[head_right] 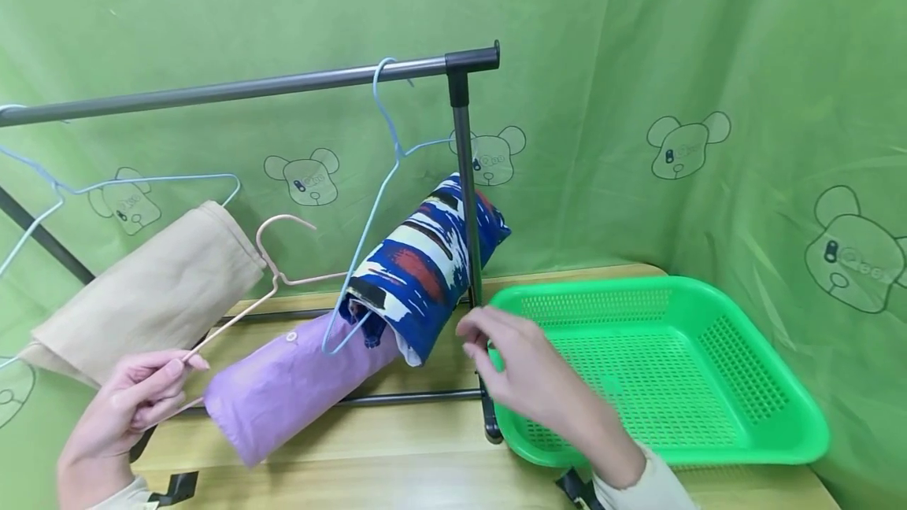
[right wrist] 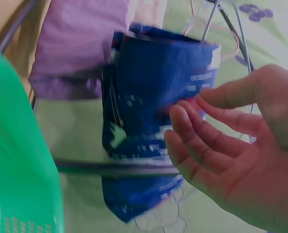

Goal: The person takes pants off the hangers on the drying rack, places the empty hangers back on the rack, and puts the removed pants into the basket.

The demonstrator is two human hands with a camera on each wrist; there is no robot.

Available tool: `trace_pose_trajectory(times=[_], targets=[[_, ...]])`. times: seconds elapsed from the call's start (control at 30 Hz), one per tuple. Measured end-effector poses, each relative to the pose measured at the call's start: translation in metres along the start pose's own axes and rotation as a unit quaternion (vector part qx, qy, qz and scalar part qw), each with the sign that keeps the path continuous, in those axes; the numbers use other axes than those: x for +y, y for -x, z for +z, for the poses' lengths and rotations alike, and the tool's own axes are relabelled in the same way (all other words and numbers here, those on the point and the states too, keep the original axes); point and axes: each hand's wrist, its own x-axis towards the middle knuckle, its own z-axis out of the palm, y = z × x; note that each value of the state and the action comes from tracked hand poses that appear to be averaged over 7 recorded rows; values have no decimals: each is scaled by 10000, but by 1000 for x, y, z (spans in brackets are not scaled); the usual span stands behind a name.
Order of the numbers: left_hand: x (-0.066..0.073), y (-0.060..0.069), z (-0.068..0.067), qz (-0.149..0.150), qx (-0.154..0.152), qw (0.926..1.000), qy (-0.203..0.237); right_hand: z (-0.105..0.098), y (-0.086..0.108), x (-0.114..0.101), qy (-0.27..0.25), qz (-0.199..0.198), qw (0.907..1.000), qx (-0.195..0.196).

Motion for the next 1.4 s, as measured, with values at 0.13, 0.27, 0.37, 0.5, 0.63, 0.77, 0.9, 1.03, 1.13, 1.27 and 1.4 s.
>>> trace_pose_trajectory(times=[0.13, 0.27, 0.37, 0.5, 0.63, 0.77, 0.9, 1.03, 1.13, 1.27, 1.4], targets=[[-3, 0, -3, 72, -146, 9999, 49, 17, 6, -11, -170, -50, 9979, -629], [-4, 4, -4, 64, -226, 9997, 76, 39, 7, -17, -167, -285, 9942, -1021], [-3, 7, -4, -5, -226, 9997, 136, 57, 6, -20, -249, -560, 9914, -1158], [0, 10, -5, -76, -211, 9996, 189, 81, 0, -29, -293, -769, 9863, -1428], [3, 12, -6, -76, -224, 9995, 222, 105, -13, -37, -130, -887, 9839, -1544], [5, 15, -6, 56, -234, 9994, 263, 129, -29, -40, 56, -1091, 9843, -1387], [9, 17, -5, 96, -182, 9991, 382, 152, -44, -40, 180, -1427, 9853, -917], [15, 20, -5, -9, -37, 9994, 335, 171, -64, -43, 486, -1444, 9877, -355], [18, 22, -5, -85, 51, 9998, 167, 178, -80, -45, 831, -1330, 9875, -124], [20, 24, -6, -125, 114, 9999, 6, 184, -93, -44, 992, -1246, 9872, -5], [19, 24, -6, -133, 100, 9998, -65, 186, -96, -44, 737, -1161, 9905, -50]])
